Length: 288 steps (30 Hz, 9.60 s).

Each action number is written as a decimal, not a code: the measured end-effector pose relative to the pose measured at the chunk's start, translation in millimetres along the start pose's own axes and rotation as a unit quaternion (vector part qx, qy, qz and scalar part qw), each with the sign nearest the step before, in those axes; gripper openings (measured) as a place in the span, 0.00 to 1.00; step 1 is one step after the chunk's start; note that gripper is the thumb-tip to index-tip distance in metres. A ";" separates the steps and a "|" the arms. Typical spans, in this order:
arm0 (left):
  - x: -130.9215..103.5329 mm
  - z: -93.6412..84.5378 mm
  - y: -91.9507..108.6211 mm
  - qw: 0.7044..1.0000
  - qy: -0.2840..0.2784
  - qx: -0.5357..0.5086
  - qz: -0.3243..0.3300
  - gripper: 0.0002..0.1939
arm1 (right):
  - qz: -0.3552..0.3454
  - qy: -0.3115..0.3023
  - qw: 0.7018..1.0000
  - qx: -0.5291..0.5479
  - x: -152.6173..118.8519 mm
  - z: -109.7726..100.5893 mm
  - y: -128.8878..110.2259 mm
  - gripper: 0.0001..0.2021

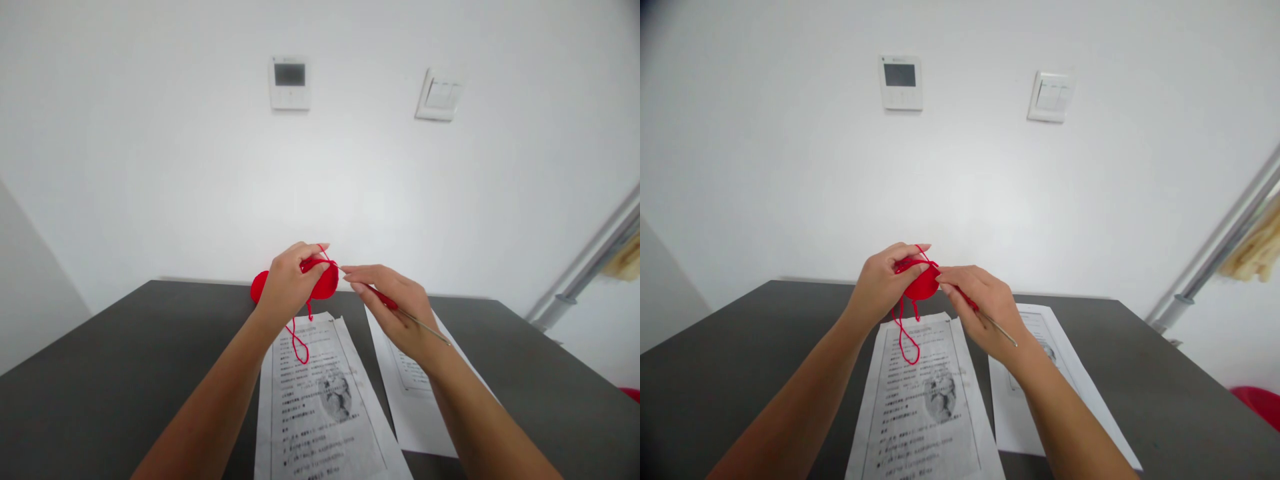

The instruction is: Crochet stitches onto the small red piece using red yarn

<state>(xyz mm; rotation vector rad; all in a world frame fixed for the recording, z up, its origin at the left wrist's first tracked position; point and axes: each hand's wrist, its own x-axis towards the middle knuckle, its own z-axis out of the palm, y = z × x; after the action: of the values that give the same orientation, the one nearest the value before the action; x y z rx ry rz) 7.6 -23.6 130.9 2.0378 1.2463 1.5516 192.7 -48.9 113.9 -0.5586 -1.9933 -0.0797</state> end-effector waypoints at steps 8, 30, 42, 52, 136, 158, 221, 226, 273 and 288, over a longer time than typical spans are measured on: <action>3.3 -0.7 -12.6 0.994 -0.085 -0.056 -0.024 0.12 | 0.116 -0.059 0.989 0.068 -0.3 -18.6 -5.3 0.10; 3.2 -20.5 -5.3 0.865 -0.261 -0.371 -0.214 0.10 | -0.042 -0.006 0.989 0.141 2.5 -8.3 0.7 0.13; 1.7 -13.6 -7.4 0.904 -0.241 -0.309 -0.170 0.08 | -0.058 -0.021 0.996 0.065 0.7 -8.7 5.8 0.12; -8.6 3.4 9.6 0.997 -0.039 -0.035 0.049 0.07 | 0.003 0.019 1.000 0.017 -3.0 -5.7 3.5 0.13; 6.8 -29.1 -29.2 0.795 -0.507 -0.297 -0.148 0.07 | -0.028 -0.224 0.953 0.201 7.0 -39.8 -11.1 0.08; 7.2 -22.1 -23.2 0.752 -0.575 -0.305 -0.106 0.15 | -0.067 -0.251 0.930 0.259 11.9 -42.1 -8.4 0.09; -7.2 -19.7 17.4 0.941 -0.166 -0.262 -0.134 0.05 | 0.078 -0.025 0.918 0.388 -5.1 -16.4 22.6 0.08; -8.2 -17.6 18.5 0.944 -0.174 -0.244 -0.137 0.08 | 0.079 -0.044 0.914 0.395 -6.2 -22.1 26.6 0.07; -17.3 -5.5 23.1 0.984 -0.014 0.127 0.125 0.11 | -0.073 -0.068 0.995 0.029 0.6 -12.5 0.8 0.15; -19.9 -3.6 24.5 0.980 0.006 0.142 0.139 0.11 | -0.009 -0.025 0.996 0.088 -2.9 -4.8 0.7 0.13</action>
<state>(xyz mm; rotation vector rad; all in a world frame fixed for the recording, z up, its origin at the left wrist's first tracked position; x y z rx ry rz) 14.7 -54.2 136.1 2.4774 1.2965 1.5784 198.0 -50.6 113.5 -0.4338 -2.0308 0.0988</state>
